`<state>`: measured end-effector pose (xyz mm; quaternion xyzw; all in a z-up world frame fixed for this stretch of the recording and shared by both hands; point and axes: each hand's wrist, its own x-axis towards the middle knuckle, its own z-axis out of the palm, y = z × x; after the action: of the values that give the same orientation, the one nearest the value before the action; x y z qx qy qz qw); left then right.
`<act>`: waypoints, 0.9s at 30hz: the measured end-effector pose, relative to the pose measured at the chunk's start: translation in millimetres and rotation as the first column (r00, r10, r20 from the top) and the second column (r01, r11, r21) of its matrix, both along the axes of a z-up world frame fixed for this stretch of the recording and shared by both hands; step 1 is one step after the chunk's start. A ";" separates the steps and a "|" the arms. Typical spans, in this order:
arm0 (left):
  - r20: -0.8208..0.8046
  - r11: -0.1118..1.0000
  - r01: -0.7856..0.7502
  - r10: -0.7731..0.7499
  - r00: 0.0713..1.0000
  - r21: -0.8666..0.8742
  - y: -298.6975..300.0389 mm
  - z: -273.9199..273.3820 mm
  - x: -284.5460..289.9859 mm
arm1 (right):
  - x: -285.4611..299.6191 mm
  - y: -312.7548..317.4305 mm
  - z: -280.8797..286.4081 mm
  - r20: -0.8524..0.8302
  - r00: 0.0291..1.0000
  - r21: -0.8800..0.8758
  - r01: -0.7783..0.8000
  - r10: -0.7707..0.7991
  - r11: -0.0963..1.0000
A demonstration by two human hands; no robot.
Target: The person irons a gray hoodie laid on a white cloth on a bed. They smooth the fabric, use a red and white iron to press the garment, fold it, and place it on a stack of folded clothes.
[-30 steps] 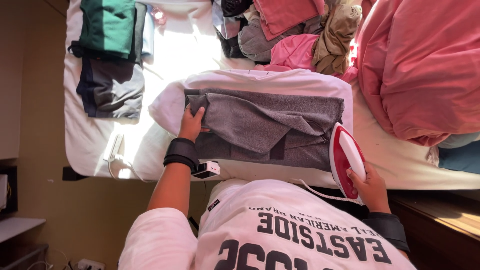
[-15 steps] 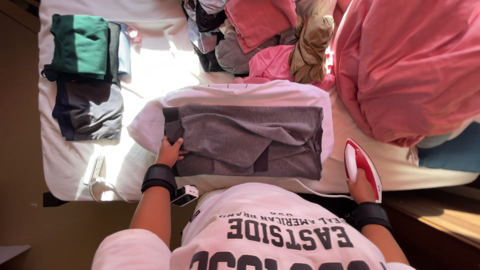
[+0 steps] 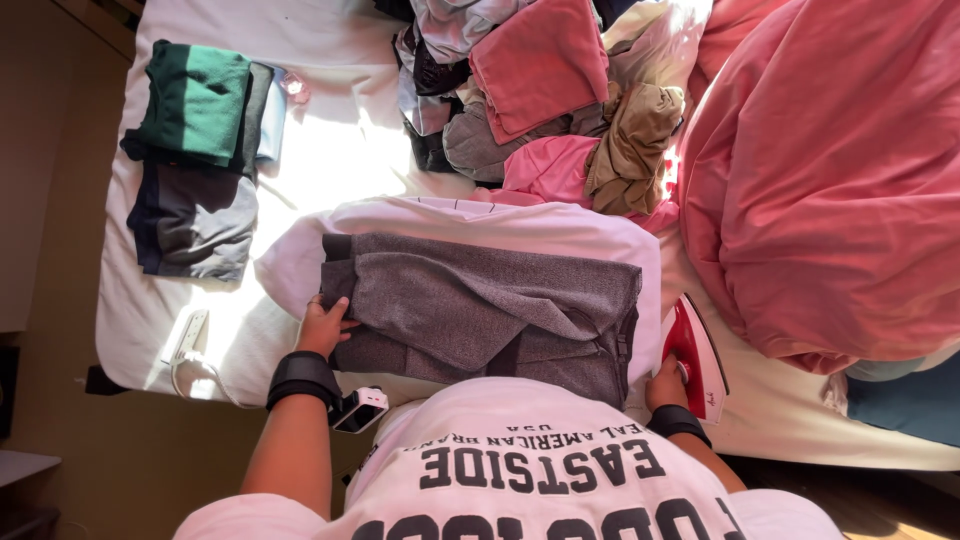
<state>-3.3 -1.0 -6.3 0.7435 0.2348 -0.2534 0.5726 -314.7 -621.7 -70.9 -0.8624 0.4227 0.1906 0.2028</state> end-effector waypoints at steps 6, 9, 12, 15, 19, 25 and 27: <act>0.035 1.000 -0.007 0.007 0.999 -0.011 -7.1 -18.6 6.5 | -17.1 5.9 10.0 0.278 0.961 0.111 -0.034 0.001 0.993; 0.055 1.000 0.004 -0.003 0.998 -0.024 -12.5 -8.8 14.8 | -1.5 18.0 49.0 0.393 0.919 0.106 -0.006 -0.037 0.994; 0.055 0.996 0.016 -0.012 0.998 -0.083 -15.3 10.1 20.9 | 42.6 57.3 121.5 0.546 0.835 0.040 -0.102 0.064 0.994; 0.057 0.981 0.037 -0.026 0.998 -0.192 -29.5 58.6 31.8 | 101.7 103.6 194.5 0.593 0.747 -0.059 -0.333 0.301 0.941; 0.139 0.919 0.148 -0.104 0.985 -0.365 -35.1 92.5 37.9 | 155.9 140.1 223.3 0.487 0.592 -0.135 -0.675 0.642 0.725; 0.178 0.848 0.182 -0.105 0.978 -0.498 -37.1 132.4 28.8 | 168.1 153.7 193.2 0.364 0.601 -0.092 -0.737 0.711 0.670; 0.178 0.835 0.162 -0.078 0.981 -0.526 -33.8 153.6 21.5 | 161.9 153.1 175.2 0.361 0.597 -0.145 -0.723 0.716 0.676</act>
<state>18.1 -34.8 147.4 0.5831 0.0636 -0.2883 0.7569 -152.8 -468.7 104.3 -0.9770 -0.0113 0.0845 0.1952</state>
